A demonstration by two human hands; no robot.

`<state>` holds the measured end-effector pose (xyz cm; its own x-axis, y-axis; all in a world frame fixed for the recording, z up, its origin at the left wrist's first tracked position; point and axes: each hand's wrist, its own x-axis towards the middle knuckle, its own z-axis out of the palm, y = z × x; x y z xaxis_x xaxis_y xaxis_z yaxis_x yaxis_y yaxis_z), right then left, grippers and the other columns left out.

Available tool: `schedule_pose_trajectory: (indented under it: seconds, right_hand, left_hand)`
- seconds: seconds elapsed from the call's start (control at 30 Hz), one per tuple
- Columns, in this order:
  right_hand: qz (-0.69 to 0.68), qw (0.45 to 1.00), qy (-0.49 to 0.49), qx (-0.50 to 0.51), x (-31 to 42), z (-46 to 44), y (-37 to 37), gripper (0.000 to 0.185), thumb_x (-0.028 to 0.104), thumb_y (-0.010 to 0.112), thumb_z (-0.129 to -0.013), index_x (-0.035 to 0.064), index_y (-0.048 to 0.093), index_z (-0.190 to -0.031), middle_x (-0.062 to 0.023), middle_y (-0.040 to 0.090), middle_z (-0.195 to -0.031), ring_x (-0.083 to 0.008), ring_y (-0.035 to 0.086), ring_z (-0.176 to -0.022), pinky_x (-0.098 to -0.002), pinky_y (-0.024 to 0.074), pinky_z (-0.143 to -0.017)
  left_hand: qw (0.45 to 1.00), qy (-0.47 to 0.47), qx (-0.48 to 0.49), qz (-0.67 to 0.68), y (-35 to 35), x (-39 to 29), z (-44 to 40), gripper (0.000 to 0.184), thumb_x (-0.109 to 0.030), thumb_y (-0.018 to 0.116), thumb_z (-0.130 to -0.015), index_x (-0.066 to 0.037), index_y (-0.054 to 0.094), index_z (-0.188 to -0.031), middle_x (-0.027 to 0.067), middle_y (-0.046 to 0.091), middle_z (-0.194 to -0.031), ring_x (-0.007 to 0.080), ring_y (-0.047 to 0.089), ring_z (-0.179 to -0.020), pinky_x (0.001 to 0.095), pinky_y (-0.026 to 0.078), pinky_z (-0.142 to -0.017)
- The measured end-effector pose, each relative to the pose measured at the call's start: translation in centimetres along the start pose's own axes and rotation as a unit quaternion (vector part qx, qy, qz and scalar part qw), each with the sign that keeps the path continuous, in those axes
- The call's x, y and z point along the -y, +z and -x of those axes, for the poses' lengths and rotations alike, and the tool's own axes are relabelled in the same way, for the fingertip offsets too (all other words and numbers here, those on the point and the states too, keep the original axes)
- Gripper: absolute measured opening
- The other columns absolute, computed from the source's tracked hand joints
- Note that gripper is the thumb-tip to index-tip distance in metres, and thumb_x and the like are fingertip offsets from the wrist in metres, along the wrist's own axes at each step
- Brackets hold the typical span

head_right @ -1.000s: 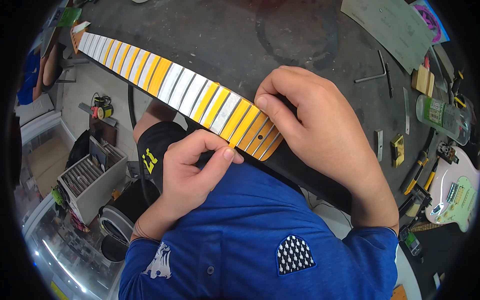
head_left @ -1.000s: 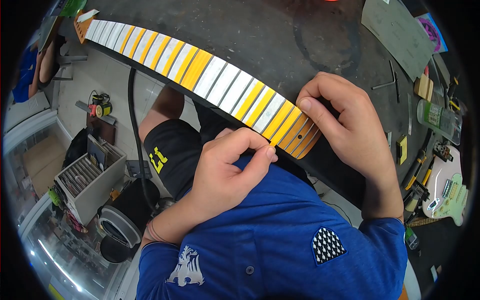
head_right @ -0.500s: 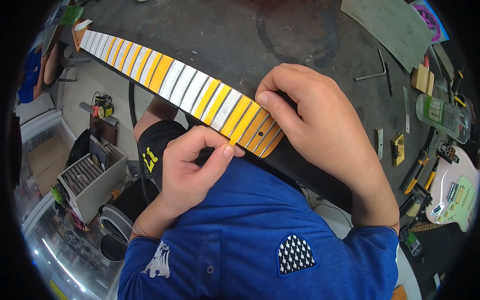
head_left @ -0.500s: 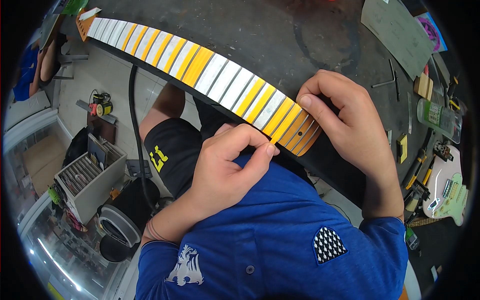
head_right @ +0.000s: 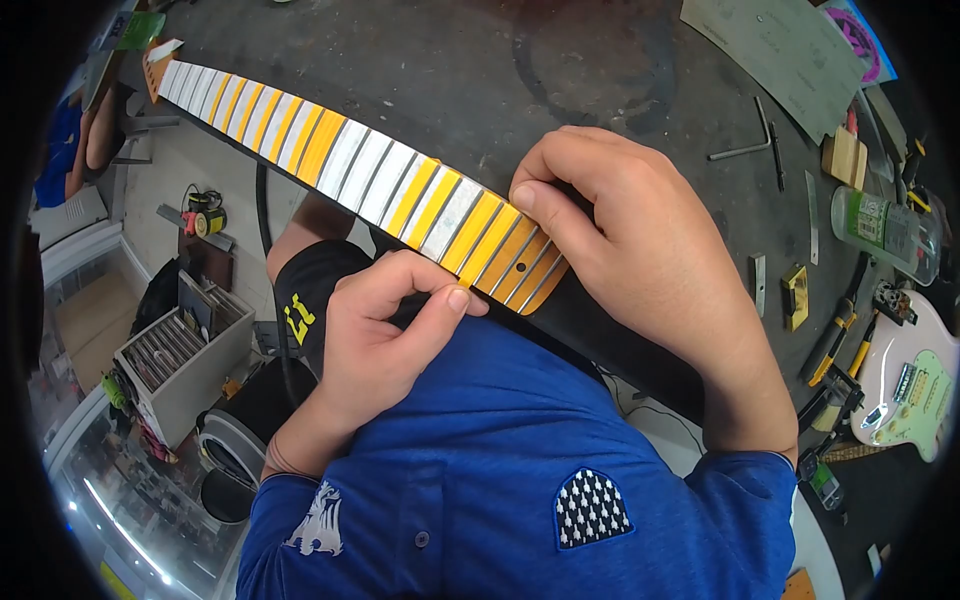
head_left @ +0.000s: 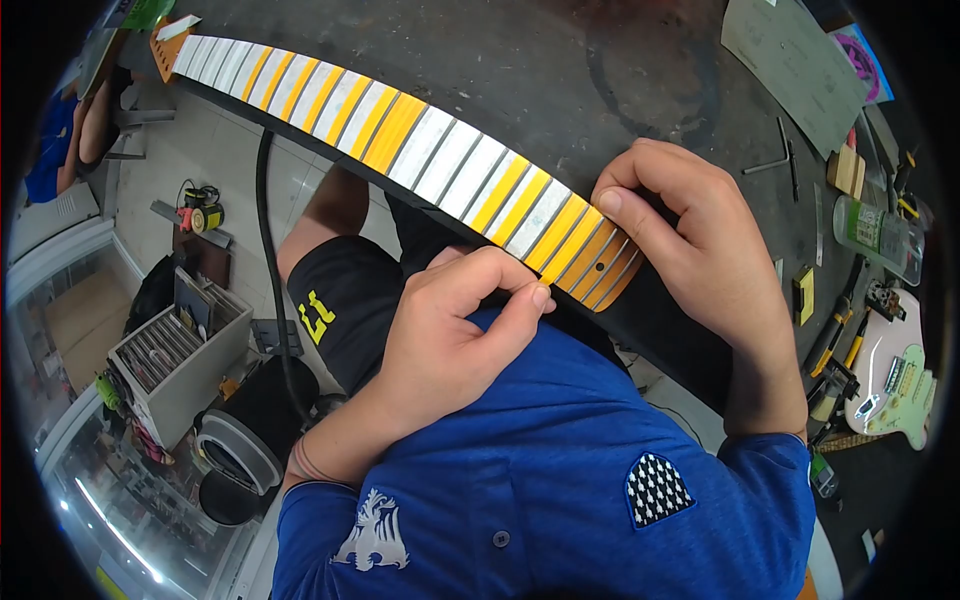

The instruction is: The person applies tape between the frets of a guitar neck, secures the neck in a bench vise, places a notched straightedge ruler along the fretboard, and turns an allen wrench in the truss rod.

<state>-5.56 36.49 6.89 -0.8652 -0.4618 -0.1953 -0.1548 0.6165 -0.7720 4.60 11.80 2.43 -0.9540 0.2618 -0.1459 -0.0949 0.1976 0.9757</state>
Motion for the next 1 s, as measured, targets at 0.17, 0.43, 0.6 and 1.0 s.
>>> schedule_pose_trajectory:
  seconds: [0.17, 0.43, 0.6, 1.0]
  right_hand:
    - [0.030, 0.999, 0.010, 0.013, 0.3, -0.3, -0.3, 0.019, 0.013, 0.074, -0.112, -0.0056, 0.077, -0.109, -0.0140, 0.077, -0.096, -0.0248, 0.073, -0.089, -0.0392, 0.0571, -0.083]
    - [0.013, 0.997, 0.077, 0.029, 1.2, -0.7, -0.6, 0.025, 0.024, 0.077, -0.109, 0.0009, 0.085, -0.107, -0.0168, 0.080, -0.093, -0.0335, 0.077, -0.084, -0.0457, 0.0595, -0.080]
    - [0.111, 0.992, 0.030, -0.044, 1.4, 0.0, 0.4, 0.019, 0.023, 0.080, -0.108, 0.0037, 0.081, -0.108, -0.0128, 0.076, -0.095, -0.0318, 0.076, -0.086, -0.0445, 0.0588, -0.078]
    - [0.324, 0.930, -0.133, -0.116, 4.6, 4.2, 4.5, 0.050, 0.032, 0.091, -0.096, 0.0040, 0.077, -0.135, -0.0099, 0.068, -0.110, -0.0294, 0.069, -0.105, -0.0448, 0.0527, -0.093]
  left_hand:
    - [0.999, -0.019, -0.015, 0.026, 0.4, 0.0, -0.1, 0.009, -0.004, 0.075, -0.114, 0.003, 0.077, -0.108, 0.0082, 0.087, -0.101, 0.0099, 0.079, -0.094, 0.0271, 0.061, -0.088]
    - [0.986, -0.110, -0.035, 0.122, 0.9, -0.3, 0.2, 0.014, -0.010, 0.078, -0.113, 0.004, 0.078, -0.109, 0.0132, 0.087, -0.097, 0.0176, 0.085, -0.094, 0.0321, 0.065, -0.086]
    - [0.982, -0.099, -0.042, 0.154, 1.3, 0.2, 0.5, 0.016, -0.011, 0.077, -0.115, 0.005, 0.077, -0.113, 0.0118, 0.086, -0.100, 0.0156, 0.083, -0.095, 0.0314, 0.064, -0.089]
    - [0.974, -0.065, -0.048, 0.213, 1.8, 1.2, 0.4, 0.009, -0.004, 0.070, -0.115, 0.005, 0.073, -0.115, 0.0097, 0.085, -0.101, 0.0114, 0.081, -0.096, 0.0275, 0.062, -0.085]
